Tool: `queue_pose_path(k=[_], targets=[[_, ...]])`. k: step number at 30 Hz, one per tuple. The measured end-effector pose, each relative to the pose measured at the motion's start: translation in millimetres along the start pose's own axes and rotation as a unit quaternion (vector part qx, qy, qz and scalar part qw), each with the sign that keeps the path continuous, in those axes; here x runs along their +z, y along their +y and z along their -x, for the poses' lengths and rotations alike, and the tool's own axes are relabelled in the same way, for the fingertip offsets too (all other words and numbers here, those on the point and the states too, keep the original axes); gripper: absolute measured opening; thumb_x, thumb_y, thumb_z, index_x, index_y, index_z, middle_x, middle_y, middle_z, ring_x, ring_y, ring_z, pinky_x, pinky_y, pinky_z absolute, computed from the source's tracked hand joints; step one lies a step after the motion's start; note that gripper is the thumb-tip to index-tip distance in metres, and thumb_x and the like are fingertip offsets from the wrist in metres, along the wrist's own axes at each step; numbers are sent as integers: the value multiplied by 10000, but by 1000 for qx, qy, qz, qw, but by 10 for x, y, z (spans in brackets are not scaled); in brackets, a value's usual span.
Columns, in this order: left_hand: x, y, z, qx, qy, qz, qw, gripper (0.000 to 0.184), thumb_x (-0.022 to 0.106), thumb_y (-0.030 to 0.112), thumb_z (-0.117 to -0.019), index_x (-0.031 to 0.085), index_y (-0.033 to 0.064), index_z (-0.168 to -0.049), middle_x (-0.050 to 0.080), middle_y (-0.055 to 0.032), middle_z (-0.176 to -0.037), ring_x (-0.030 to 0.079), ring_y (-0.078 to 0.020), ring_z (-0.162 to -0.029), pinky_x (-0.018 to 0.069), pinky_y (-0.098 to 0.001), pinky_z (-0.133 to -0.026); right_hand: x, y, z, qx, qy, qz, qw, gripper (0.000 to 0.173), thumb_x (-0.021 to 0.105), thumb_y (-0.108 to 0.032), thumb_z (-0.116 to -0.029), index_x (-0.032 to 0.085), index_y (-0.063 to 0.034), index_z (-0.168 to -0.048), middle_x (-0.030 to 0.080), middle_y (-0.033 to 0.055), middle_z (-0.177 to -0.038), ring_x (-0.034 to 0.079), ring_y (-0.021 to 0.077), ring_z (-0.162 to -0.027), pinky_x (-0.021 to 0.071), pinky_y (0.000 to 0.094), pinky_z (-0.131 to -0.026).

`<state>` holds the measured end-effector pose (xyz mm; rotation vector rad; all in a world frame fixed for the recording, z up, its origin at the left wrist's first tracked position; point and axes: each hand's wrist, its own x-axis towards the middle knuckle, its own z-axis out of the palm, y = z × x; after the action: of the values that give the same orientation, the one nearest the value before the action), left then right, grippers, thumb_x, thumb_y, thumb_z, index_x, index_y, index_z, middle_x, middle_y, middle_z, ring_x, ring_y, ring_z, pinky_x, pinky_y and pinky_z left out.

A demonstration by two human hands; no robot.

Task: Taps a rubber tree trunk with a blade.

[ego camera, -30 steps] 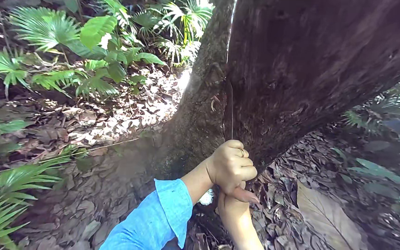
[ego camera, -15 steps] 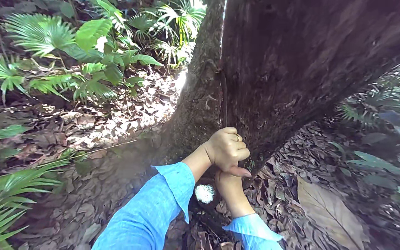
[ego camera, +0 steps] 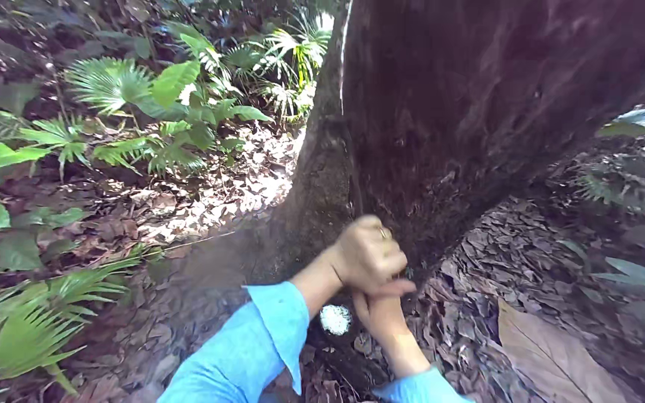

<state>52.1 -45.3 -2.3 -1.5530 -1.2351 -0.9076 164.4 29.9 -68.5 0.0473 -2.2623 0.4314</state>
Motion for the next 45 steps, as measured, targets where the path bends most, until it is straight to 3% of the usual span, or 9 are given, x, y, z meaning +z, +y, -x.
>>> queue_pose_path(k=[8,14,18,26,31,33,36,40,45], targets=[[646,-300,204,5,2,-79,997,674,322,547,-1025,598,93,-611,585,-60,-539,588,-218,-532,479,-388,-670,314,716,-171,23,-27,11,999,262,608,-96,-897,699,106,-1037,730,263,-965,738,407,-903,579,578,-796],[718,-222,125,-3,-10,-105,994,736,261,598,-1030,571,93,-592,557,-60,-512,559,-213,-494,452,-368,-598,227,825,-160,12,-37,-25,999,268,608,-102,-905,690,115,-1039,731,248,-962,740,359,-923,581,526,-823],[886,-62,162,-64,-7,-153,986,765,232,638,-1018,568,103,-587,548,-54,-507,551,-223,-504,453,-384,-665,139,928,-106,23,-47,-97,994,246,608,-103,-924,695,102,-1029,734,210,-969,726,268,-970,548,423,-930],[854,26,44,-111,-79,-174,975,734,267,595,-1009,613,75,-623,603,-82,-546,614,-242,-537,487,-414,-662,68,1011,-143,30,-112,-117,986,259,610,-85,-909,690,109,-1060,720,273,-1025,714,406,-998,551,563,-894],[1058,693,322,-223,-217,-97,945,601,509,546,-973,726,29,-755,727,-140,-729,738,-327,-769,555,-534,-838,-114,1129,573,56,-187,-78,978,299,664,-74,-885,673,153,-1079,705,329,-1004,708,482,-963,530,661,-865],[1220,860,474,-198,-168,-117,959,609,467,566,-961,674,77,-664,676,-83,-624,695,-262,-647,544,-458,-737,-180,1222,836,38,-189,-74,978,272,647,-66,-859,695,130,-1040,718,305,-972,722,466,-919,542,655,-845],[1188,737,321,-163,-92,-152,971,654,413,573,-991,629,81,-619,620,-76,-561,647,-245,-575,530,-426,-689,-156,1308,658,-36,-143,-50,988,294,606,-143,-874,705,108,-989,727,280,-913,738,423,-849,564,602,-787],[1041,186,140,-165,-121,-156,966,616,446,514,-977,685,22,-694,682,-115,-637,697,-271,-642,534,-468,-740,53,1246,-56,-55,-142,-87,984,292,584,-93,-915,693,149,-1037,699,345,-1021,698,491,-986,539,598,-890],[1210,294,432,-161,-189,-176,953,687,392,592,-975,674,34,-690,666,-116,-618,696,-287,-633,541,-475,-722,195,1247,245,18,-170,-82,982,288,607,-73,-929,687,158,-1081,697,344,-1072,682,490,-1054,486,612,-983]])
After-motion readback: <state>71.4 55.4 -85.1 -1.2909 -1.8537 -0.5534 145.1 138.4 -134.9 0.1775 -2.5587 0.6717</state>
